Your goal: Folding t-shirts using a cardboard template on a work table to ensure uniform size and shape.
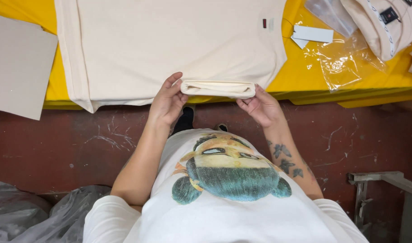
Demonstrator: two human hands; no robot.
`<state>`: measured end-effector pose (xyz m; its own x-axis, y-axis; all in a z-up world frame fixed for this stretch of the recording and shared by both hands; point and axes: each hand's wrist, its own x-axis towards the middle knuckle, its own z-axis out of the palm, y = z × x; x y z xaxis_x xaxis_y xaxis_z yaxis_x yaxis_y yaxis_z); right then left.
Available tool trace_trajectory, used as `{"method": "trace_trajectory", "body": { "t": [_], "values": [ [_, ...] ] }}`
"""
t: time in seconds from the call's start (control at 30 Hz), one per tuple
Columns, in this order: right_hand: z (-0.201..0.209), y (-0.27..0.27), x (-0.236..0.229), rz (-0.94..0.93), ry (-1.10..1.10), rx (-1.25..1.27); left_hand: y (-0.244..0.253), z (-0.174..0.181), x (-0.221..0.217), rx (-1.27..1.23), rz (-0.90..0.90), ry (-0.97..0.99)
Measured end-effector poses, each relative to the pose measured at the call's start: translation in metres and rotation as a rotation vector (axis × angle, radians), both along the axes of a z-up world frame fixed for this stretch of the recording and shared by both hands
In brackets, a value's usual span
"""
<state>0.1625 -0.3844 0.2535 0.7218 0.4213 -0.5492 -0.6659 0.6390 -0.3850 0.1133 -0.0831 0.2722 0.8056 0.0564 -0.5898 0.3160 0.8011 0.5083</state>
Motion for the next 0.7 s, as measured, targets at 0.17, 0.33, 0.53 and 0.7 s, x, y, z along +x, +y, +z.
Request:
{"method": "trace_trajectory", "body": {
  "t": [0.17,0.33,0.53,0.7],
  "values": [
    [-0.018,0.003,-0.008,-0.015,0.173,-0.044,-0.011,-0.01,-0.017,-0.055,0.069,-0.01],
    [-0.031,0.0,-0.017,0.056,0.099,-0.162,-0.019,0.0,-0.026,-0.005,0.019,-0.048],
    [-0.011,-0.004,-0.035,0.088,0.009,-0.165,-0.03,0.004,-0.039,0.053,-0.002,-0.091],
    [-0.044,-0.045,-0.064,0.178,-0.301,-0.395,-0.028,-0.021,-0.071,1.182,-0.397,0.03]
  ]
}}
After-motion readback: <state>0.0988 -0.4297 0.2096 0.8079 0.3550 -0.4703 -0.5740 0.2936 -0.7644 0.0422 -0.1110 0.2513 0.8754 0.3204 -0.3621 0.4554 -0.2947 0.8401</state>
